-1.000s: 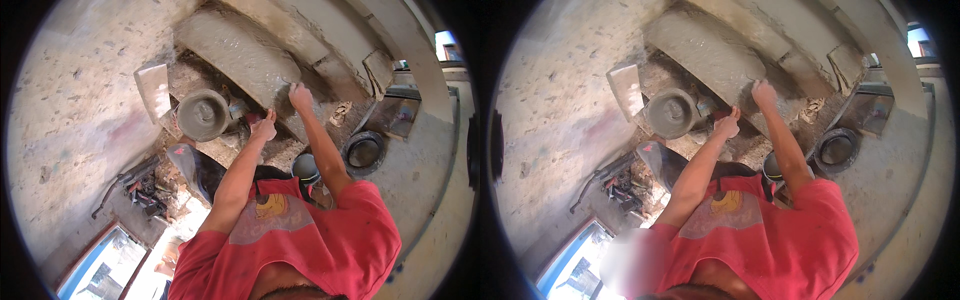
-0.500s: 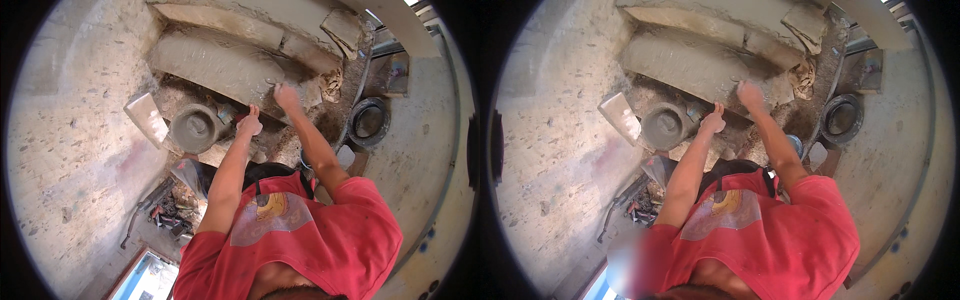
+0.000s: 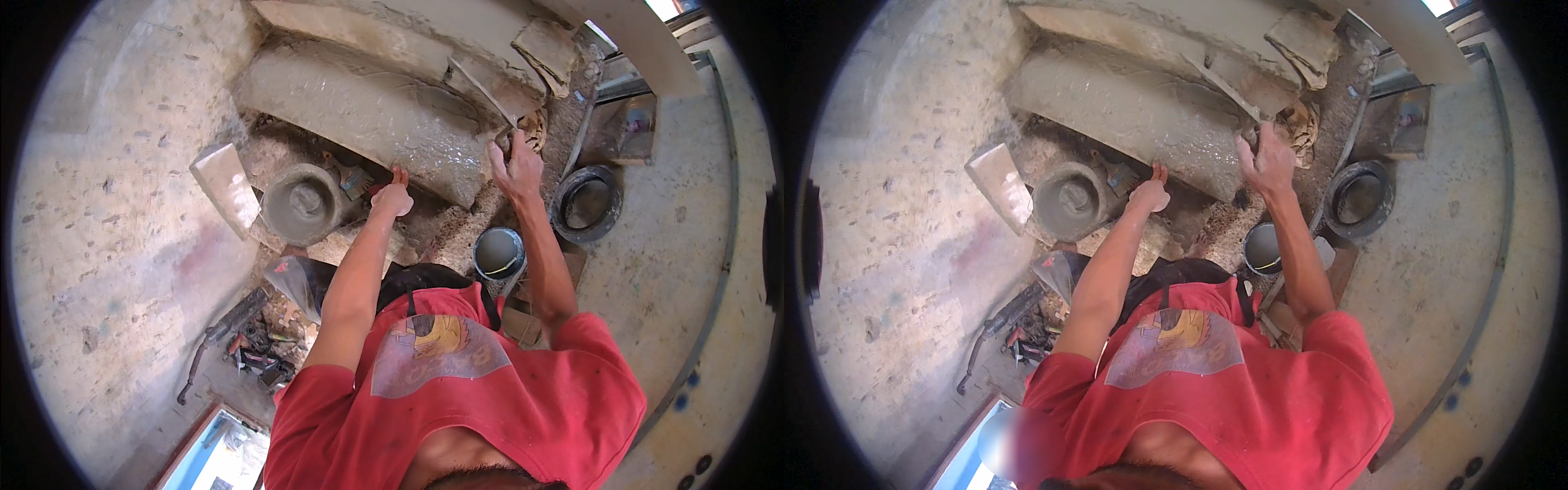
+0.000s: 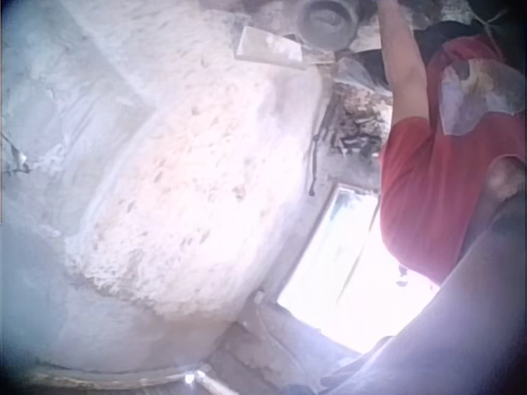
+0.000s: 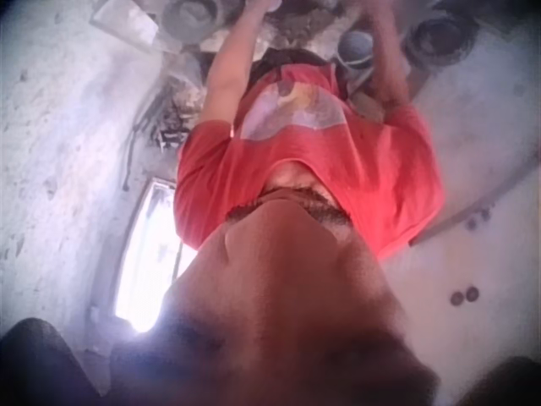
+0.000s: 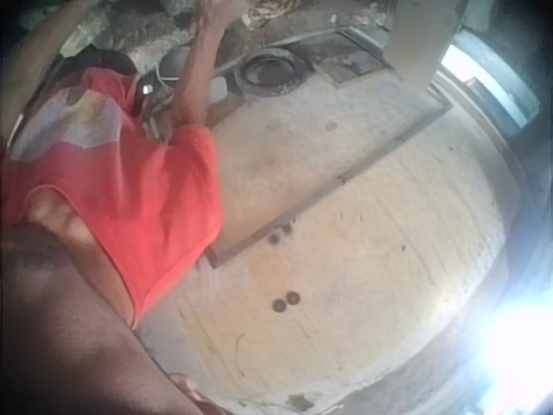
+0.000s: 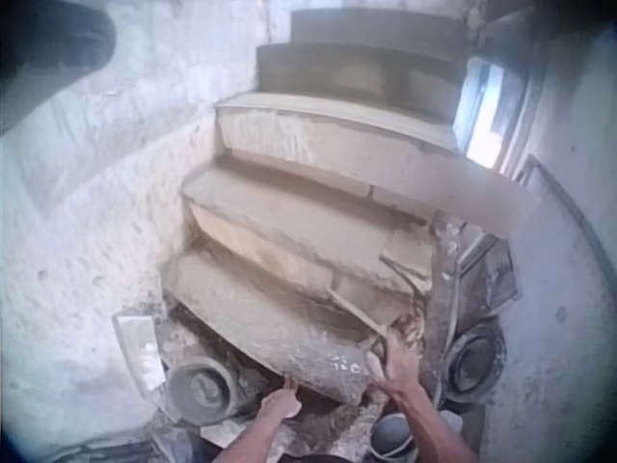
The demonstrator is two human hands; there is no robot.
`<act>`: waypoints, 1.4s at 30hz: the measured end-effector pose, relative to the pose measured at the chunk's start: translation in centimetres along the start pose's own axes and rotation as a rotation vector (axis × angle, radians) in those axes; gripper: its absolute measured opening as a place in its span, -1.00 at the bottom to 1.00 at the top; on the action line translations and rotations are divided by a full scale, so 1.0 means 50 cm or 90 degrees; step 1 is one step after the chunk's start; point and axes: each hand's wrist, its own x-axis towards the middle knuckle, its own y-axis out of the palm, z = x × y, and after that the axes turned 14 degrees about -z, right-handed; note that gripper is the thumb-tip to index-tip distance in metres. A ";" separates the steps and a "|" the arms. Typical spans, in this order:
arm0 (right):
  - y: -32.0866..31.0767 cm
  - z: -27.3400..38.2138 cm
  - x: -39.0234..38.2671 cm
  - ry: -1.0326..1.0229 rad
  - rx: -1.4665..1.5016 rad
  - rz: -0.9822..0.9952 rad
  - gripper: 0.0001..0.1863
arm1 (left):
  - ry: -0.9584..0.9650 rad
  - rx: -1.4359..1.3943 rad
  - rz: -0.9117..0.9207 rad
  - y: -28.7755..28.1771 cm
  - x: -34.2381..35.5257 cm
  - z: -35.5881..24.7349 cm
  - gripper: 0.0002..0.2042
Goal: The person scoops wet cement from a bucket with a trowel and spreads it onto the stair treads and risers. They repeatedly smooth the surface of each step, working from the lower steps upward.
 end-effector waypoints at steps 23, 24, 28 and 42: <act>0.111 -0.080 -0.093 0.120 -0.225 0.302 -0.50 | 0.009 -0.011 -0.032 0.017 -0.010 0.007 -0.17; 0.105 -0.075 -0.096 0.108 -0.220 0.262 -0.48 | 0.025 0.001 -0.053 0.018 -0.005 0.007 -0.17; 0.067 -0.035 -0.132 0.163 -0.256 0.260 -0.43 | 0.001 -0.044 -0.053 0.019 0.001 0.007 -0.17; 0.193 0.309 -0.220 -0.170 -0.137 0.573 -0.54 | -0.497 -0.300 -0.657 0.054 -0.147 0.697 -0.54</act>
